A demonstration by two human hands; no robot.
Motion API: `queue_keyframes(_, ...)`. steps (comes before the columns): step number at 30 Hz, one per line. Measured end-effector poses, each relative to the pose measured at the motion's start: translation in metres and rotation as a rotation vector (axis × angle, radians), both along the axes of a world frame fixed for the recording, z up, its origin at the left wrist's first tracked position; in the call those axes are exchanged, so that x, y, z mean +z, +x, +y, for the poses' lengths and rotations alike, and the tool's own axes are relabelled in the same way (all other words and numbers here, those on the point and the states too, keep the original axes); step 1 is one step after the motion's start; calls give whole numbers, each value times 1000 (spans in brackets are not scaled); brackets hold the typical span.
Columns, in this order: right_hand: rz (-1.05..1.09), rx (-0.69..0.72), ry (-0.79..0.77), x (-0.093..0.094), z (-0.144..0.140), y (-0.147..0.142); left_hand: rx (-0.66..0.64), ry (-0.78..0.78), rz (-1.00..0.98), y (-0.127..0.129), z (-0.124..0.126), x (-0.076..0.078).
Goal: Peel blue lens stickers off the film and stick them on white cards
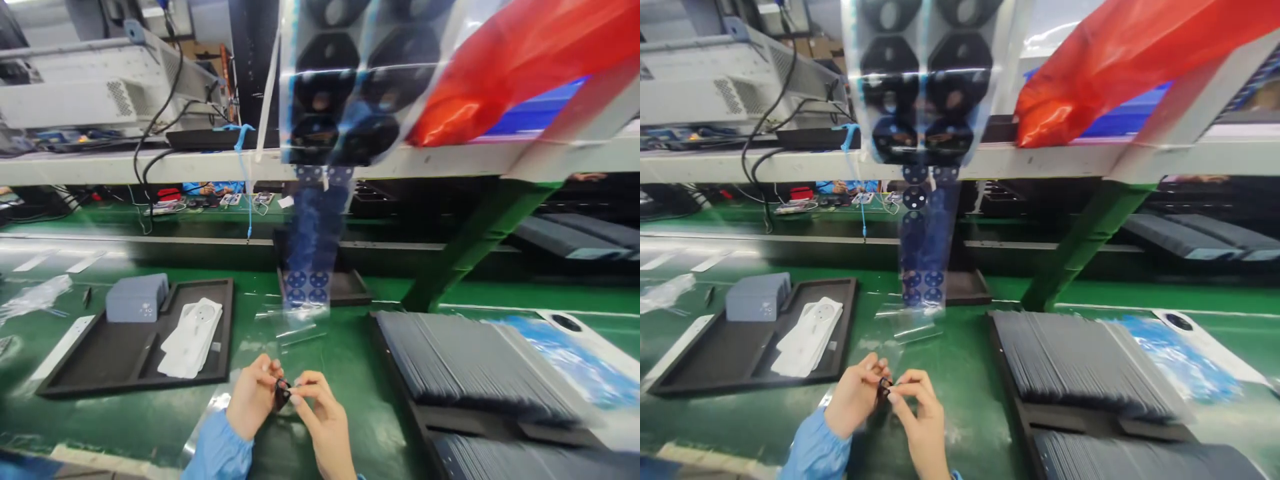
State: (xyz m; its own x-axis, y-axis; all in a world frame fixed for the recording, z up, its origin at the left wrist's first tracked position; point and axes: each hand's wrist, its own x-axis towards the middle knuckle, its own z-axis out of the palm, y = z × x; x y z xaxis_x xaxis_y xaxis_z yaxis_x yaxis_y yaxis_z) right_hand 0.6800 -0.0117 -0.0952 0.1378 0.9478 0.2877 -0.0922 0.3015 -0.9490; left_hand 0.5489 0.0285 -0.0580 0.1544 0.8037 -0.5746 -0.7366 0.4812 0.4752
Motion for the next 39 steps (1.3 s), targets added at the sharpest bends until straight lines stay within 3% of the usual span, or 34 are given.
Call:
queue_keyframes(4,223,-116,-168,-5,9,-8,79,-88,108,-22,4,-11)
queue_keyframes(8,359,-141,-436,0,23,-4,102,-1,209,-43,4,-18)
queue_keyframes(13,503,49,-647,1,39,-2,-26,408,783,-57,-4,-27)
queue_keyframes(17,462,215,-763,-11,56,-11,-24,629,1262,-71,-10,-38)
queue_keyframes(21,452,503,-947,-23,76,-24,-72,895,1770,-87,-18,-57)
queue_keyframes(25,433,608,-1024,-30,88,-36,-163,1029,2072,-95,-26,-82)
queue_keyframes(31,370,568,-1060,-39,92,-43,-387,1134,2133,-91,-29,-112)
queue_keyframes(39,219,505,-1041,-42,88,-47,-507,1078,2059,-75,-21,-131)
